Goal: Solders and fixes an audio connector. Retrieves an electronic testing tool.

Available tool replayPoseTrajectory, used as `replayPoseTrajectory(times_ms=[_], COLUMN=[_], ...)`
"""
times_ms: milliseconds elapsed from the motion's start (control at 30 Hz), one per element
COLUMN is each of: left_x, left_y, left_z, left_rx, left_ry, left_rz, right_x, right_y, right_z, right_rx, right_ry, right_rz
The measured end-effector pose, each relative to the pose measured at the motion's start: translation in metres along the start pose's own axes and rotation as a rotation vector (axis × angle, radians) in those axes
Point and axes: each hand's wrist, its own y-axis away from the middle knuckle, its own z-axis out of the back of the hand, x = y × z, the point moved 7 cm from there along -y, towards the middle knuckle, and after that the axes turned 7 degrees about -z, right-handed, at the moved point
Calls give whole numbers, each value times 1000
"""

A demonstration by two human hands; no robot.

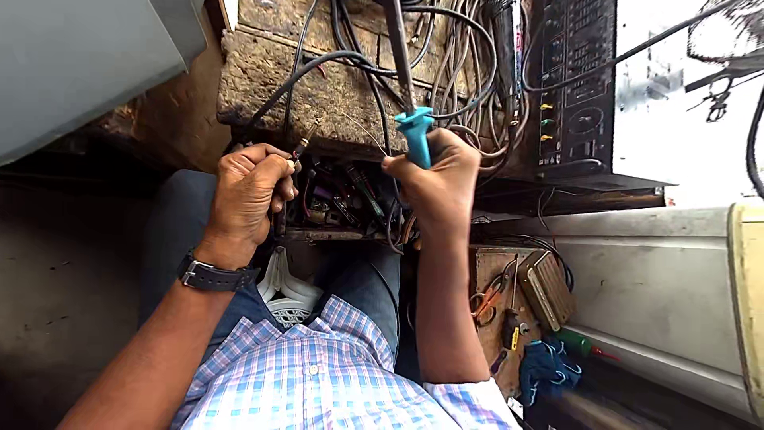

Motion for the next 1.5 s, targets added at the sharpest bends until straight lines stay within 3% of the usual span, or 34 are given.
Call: replayPoseTrajectory(times_ms=[200, 400, 467, 600, 800, 900, 1000, 1500], left_x=[-1, -2, -4, -18, -46, -49, -46, -38], left_y=[-1, -4, -4, -2, -15, -32, -48, -51], left_z=[-4, -15, -19, -28, -50, -68, -76, -80], left_rx=[-3, 54, 85, 190, 423, 545, 552, 528], left_ry=[48, 52, 36, -13, -193, -353, -493, -523], left_rz=[0, -9, -22, -84, -243, -267, -287, -197], right_x=[17, 26, 21, -32, -101, -110, -110, -104], right_y=[-23, -8, 20, 84, 138, 142, 139, 121], right_z=[-35, -10, 6, 29, 34, 27, 23, 14], right_rx=[-126, -73, 14, 221, 271, 264, 242, 240], right_ry=[80, -24, -61, -207, -202, -185, -195, -215], right_rz=[133, 275, 225, -120, -344, -342, -328, -242])
